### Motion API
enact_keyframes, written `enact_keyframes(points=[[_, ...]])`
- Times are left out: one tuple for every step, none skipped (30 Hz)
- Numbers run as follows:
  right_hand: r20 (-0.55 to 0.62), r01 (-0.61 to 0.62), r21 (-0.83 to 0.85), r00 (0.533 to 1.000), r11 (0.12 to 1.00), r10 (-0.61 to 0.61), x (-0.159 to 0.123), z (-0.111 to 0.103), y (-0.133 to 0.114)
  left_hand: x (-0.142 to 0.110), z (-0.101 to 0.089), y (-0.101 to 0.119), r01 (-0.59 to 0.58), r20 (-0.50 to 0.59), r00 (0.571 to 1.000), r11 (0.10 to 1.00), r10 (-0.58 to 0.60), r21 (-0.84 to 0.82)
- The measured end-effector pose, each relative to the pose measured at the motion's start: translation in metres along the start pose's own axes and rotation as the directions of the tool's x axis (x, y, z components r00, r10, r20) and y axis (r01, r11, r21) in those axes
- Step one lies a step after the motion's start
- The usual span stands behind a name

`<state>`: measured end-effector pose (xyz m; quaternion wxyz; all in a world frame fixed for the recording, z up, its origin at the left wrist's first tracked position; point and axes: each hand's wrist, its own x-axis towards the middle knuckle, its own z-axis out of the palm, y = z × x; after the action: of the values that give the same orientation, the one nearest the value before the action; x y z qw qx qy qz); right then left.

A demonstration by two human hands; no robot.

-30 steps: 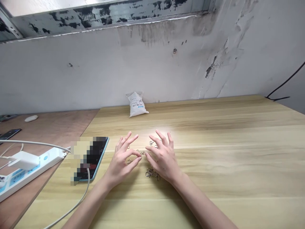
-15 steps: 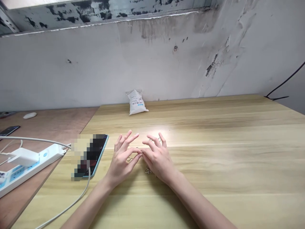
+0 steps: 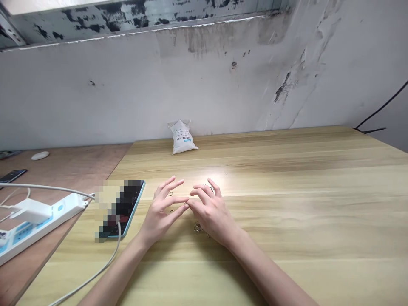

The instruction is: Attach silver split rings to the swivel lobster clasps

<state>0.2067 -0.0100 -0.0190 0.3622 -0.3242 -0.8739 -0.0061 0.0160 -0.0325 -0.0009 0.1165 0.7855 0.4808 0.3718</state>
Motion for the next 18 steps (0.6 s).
enact_keyframes(points=[[0.000, -0.002, 0.004, 1.000, 1.000, 0.002, 0.000, 0.000, 0.001, 0.000, 0.000, 0.000, -0.011, -0.009, 1.000, 1.000, 0.011, -0.007], [0.000, -0.004, 0.006, 1.000, 1.000, 0.004, 0.000, 0.001, 0.002, 0.000, 0.000, -0.001, -0.017, -0.017, 1.000, 1.000, 0.017, -0.009], [0.000, -0.005, 0.008, 1.000, 1.000, 0.005, 0.000, 0.001, 0.003, 0.001, -0.001, -0.001, -0.019, -0.017, 1.000, 1.000, 0.019, -0.007], [0.003, -0.004, 0.012, 1.000, 1.000, 0.004, 0.001, 0.000, 0.004, 0.001, -0.002, -0.002, -0.023, -0.007, 1.000, 1.000, 0.023, -0.001], [0.011, -0.003, 0.020, 1.000, 1.000, 0.003, 0.002, -0.001, 0.005, 0.002, -0.003, -0.003, -0.025, 0.009, 1.000, 1.000, 0.025, 0.012], [0.022, -0.001, 0.033, 1.000, 0.999, 0.000, 0.002, -0.002, 0.006, 0.002, -0.005, -0.004, -0.031, 0.026, 0.999, 0.999, 0.030, 0.031], [0.036, 0.000, 0.054, 0.999, 0.999, -0.002, 0.003, -0.004, 0.006, 0.003, -0.006, -0.006, -0.040, 0.043, 0.998, 0.998, 0.038, 0.057], [0.052, 0.000, 0.079, 0.999, 0.997, -0.004, 0.004, -0.007, 0.005, 0.004, -0.008, -0.008, -0.052, 0.050, 0.998, 0.995, 0.048, 0.089], [0.065, -0.003, 0.106, 0.998, 0.994, -0.004, 0.005, -0.009, 0.003, 0.004, -0.009, -0.009, -0.076, 0.052, 0.996, 0.989, 0.070, 0.126], [0.072, -0.009, 0.131, 0.997, 0.991, -0.001, 0.006, -0.011, 0.001, 0.004, -0.009, -0.010, -0.104, 0.050, 0.994, 0.981, 0.097, 0.164], [0.072, -0.014, 0.152, 0.997, 0.988, 0.003, 0.006, -0.012, 0.000, 0.004, -0.009, -0.011, -0.138, 0.049, 0.990, 0.970, 0.131, 0.199], [0.074, -0.020, 0.168, 0.997, 0.986, 0.008, 0.006, -0.013, -0.001, 0.004, -0.009, -0.012, -0.171, 0.050, 0.985, 0.958, 0.164, 0.231], [0.072, -0.027, 0.176, 0.997, 0.984, 0.014, 0.006, -0.012, -0.001, 0.004, -0.009, -0.012, -0.193, 0.050, 0.981, 0.947, 0.186, 0.256], [0.072, -0.033, 0.174, 0.997, 0.984, 0.020, 0.006, -0.012, 0.001, 0.004, -0.008, -0.014, -0.197, 0.049, 0.980, 0.942, 0.190, 0.274], [0.082, -0.044, 0.164, 0.996, 0.985, 0.030, 0.005, -0.010, 0.005, 0.003, -0.008, -0.016, -0.181, 0.051, 0.983, 0.941, 0.174, 0.285], [0.070, -0.060, 0.134, 0.996, 0.989, 0.051, 0.004, -0.009, 0.011, 0.003, -0.008, -0.018, -0.149, 0.051, 0.989, 0.944, 0.140, 0.293], [0.076, -0.079, 0.089, 0.994, 0.993, 0.073, 0.003, -0.007, 0.017, 0.003, -0.008, -0.022, -0.100, 0.055, 0.995, 0.949, 0.087, 0.300], [0.073, -0.113, 0.045, 0.991, 0.993, 0.109, 0.001, -0.005, 0.024, 0.003, -0.009, -0.025, -0.052, 0.069, 0.997, 0.950, 0.033, 0.307]])
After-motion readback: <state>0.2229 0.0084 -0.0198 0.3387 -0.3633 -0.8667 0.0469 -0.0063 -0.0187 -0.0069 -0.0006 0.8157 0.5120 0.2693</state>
